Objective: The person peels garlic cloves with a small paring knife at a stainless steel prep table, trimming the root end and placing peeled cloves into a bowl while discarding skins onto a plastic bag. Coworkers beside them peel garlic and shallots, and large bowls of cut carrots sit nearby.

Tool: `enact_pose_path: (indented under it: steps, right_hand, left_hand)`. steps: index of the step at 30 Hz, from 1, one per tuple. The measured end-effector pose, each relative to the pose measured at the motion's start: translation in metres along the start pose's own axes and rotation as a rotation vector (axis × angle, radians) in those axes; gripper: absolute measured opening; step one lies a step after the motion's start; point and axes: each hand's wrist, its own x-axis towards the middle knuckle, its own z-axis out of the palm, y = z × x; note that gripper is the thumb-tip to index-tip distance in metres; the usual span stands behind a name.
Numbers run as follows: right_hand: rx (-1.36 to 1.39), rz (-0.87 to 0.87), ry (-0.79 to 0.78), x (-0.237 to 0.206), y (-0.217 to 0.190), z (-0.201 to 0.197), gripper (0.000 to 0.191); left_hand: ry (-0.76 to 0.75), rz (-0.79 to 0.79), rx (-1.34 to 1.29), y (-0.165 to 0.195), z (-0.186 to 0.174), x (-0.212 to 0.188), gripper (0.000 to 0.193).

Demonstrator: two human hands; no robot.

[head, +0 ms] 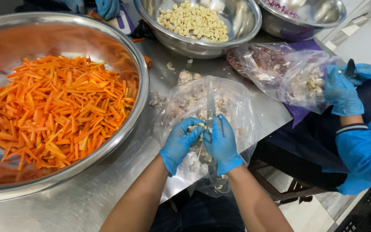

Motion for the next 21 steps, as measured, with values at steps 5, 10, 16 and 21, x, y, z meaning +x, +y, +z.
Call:
enact_pose_path:
  steps: [5, 10, 16, 21]
  right_hand:
    - [0.028, 0.139, -0.011, -0.009, -0.026, 0.015, 0.028]
    - [0.129, 0.263, -0.008, -0.009, -0.025, 0.018, 0.031]
    - [0.382, 0.323, -0.339, 0.012, -0.003, -0.008, 0.057]
    - [0.434, 0.457, -0.304, 0.015, 0.005, -0.011, 0.053]
  left_hand:
    - [0.202, 0.188, 0.148, 0.015, 0.009, -0.009, 0.023]
    - [0.262, 0.224, 0.148, 0.023, 0.018, -0.016, 0.021]
    - [0.117, 0.032, 0.047, 0.025, 0.005, -0.012, 0.017]
    - [0.136, 0.031, -0.039, 0.013, -0.01, -0.003, 0.013]
